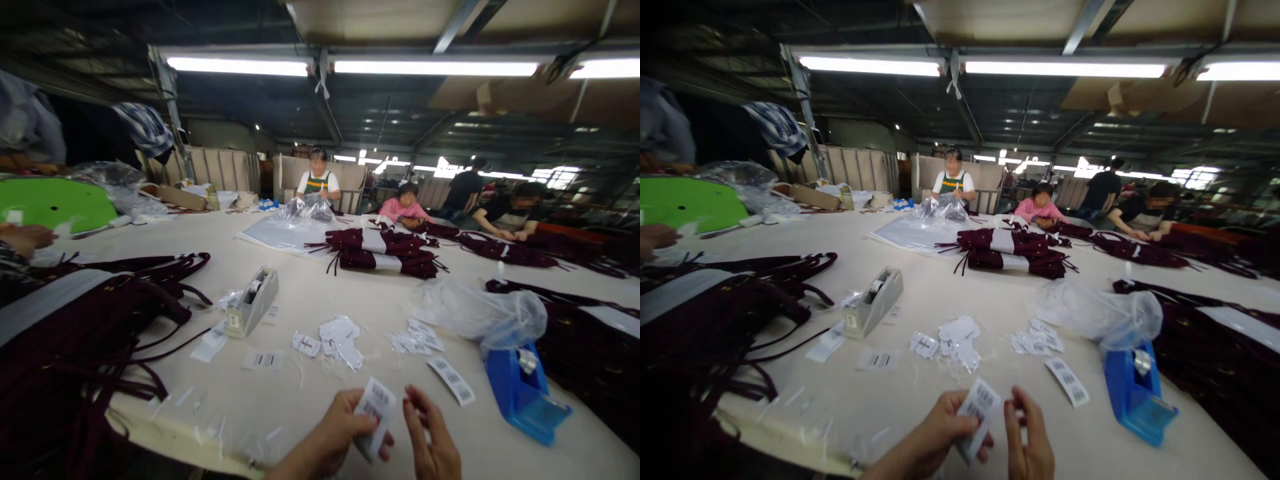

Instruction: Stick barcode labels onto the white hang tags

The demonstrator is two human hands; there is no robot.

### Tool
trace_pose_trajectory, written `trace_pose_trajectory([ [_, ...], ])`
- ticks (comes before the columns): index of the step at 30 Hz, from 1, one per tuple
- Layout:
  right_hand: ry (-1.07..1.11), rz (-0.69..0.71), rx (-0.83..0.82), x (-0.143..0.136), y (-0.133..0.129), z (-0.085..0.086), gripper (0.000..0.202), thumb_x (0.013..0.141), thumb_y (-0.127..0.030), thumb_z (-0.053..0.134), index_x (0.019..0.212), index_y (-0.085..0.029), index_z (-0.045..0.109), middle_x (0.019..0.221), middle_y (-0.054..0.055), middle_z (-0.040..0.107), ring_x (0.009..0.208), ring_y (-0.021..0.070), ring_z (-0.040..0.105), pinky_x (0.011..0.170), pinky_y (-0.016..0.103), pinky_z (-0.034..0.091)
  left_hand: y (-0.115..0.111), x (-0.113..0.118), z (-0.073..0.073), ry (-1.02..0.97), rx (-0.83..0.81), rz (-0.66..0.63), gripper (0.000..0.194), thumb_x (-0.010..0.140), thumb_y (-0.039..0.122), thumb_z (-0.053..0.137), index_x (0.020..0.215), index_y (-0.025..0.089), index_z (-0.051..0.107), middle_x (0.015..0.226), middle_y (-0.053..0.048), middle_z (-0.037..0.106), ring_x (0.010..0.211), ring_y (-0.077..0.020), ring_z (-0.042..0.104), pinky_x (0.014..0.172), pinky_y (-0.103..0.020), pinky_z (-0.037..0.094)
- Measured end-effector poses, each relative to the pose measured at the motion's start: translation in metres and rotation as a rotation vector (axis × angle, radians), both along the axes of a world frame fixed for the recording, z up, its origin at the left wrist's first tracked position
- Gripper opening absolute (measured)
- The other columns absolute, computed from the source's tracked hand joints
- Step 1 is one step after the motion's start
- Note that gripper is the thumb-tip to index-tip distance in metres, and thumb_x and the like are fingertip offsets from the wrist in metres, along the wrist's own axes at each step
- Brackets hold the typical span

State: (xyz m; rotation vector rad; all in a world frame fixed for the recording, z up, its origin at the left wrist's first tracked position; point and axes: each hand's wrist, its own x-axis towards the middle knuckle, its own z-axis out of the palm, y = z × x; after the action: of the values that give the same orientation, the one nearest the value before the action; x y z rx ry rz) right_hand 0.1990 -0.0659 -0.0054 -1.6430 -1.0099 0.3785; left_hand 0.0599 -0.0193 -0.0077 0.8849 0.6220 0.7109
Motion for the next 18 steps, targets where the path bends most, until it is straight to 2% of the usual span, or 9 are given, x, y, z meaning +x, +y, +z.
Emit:
trace_pose_trajectory([
  [2, -0.221, -0.025, 0.104, 0.011, -0.001, 0.02, 0.045, 0.078, -0.05, 0.046, 0.109, -0.018, 0.055, 0.104, 0.011, 0.062, 0.087, 0.0243, 0.061, 0.079, 0.041, 0.05, 0.002, -0.002, 0.006, -0.002, 0.004, 0.095, 0.041, 0.058, 0.035, 0.071, 0.088, 0.01, 0.058, 0.066, -0.008, 0.067, 0.048, -0.0153, 0.06, 0.047, -0.024, 0.044],
  [4, -0.416, -0.044, 0.23, 0.017, 0.002, 0.025, 0.041, 0.084, -0.04, 0.042, 0.116, -0.016, 0.051, 0.113, 0.013, 0.058, 0.103, 0.0235, 0.055, 0.091, 0.042, 0.042, 0.003, -0.005, 0.008, 0.021, -0.018, 0.167, 0.042, 0.057, 0.033, 0.072, 0.088, 0.011, 0.056, 0.065, -0.007, 0.068, 0.047, -0.016, 0.061, 0.047, -0.024, 0.045],
  [6, -0.592, 0.026, 0.198, 0.017, 0.007, 0.011, 0.041, 0.087, -0.032, 0.038, 0.124, -0.015, 0.044, 0.124, 0.014, 0.052, 0.117, 0.0231, 0.046, 0.097, 0.043, 0.037, 0.004, -0.008, 0.005, 0.018, -0.055, 0.203, 0.041, 0.059, 0.032, 0.072, 0.09, 0.013, 0.054, 0.066, -0.007, 0.068, 0.049, -0.0163, 0.062, 0.048, -0.024, 0.045],
  [9, -0.863, 0.249, -0.077, 0.009, 0.005, -0.031, 0.045, 0.089, -0.033, 0.035, 0.126, -0.01, 0.043, 0.129, 0.02, 0.047, 0.124, 0.0284, 0.037, 0.099, 0.049, 0.03, 0.005, -0.013, 0.0, -0.021, -0.09, 0.21, 0.039, 0.062, 0.029, 0.071, 0.093, 0.013, 0.053, 0.065, -0.005, 0.068, 0.051, -0.0169, 0.064, 0.052, -0.024, 0.048],
  [12, -1.001, 0.319, -0.25, 0.004, 0.0, -0.062, 0.05, 0.087, -0.037, 0.039, 0.126, -0.007, 0.043, 0.133, 0.023, 0.042, 0.125, 0.0335, 0.035, 0.099, 0.054, 0.027, 0.002, -0.014, 0.0, -0.037, -0.111, 0.209, 0.035, 0.066, 0.026, 0.068, 0.095, 0.013, 0.053, 0.066, -0.005, 0.068, 0.052, -0.0165, 0.064, 0.055, -0.024, 0.049],
  [15, -1.026, 0.311, -0.22, 0.007, 0.001, -0.074, 0.049, 0.087, -0.036, 0.041, 0.126, -0.007, 0.044, 0.134, 0.022, 0.041, 0.125, 0.0336, 0.035, 0.099, 0.053, 0.027, 0.003, -0.012, 0.0, -0.031, -0.127, 0.189, 0.032, 0.068, 0.025, 0.066, 0.095, 0.012, 0.053, 0.067, -0.006, 0.069, 0.052, -0.0153, 0.064, 0.053, -0.023, 0.048],
  [18, -0.954, 0.307, -0.159, 0.01, 0.004, -0.072, 0.045, 0.086, -0.036, 0.043, 0.122, -0.01, 0.049, 0.131, 0.02, 0.045, 0.124, 0.033, 0.037, 0.099, 0.054, 0.028, 0.007, -0.012, 0.0, -0.019, -0.122, 0.174, 0.03, 0.069, 0.026, 0.065, 0.093, 0.011, 0.054, 0.068, -0.008, 0.069, 0.052, -0.0145, 0.063, 0.053, -0.022, 0.048],
])
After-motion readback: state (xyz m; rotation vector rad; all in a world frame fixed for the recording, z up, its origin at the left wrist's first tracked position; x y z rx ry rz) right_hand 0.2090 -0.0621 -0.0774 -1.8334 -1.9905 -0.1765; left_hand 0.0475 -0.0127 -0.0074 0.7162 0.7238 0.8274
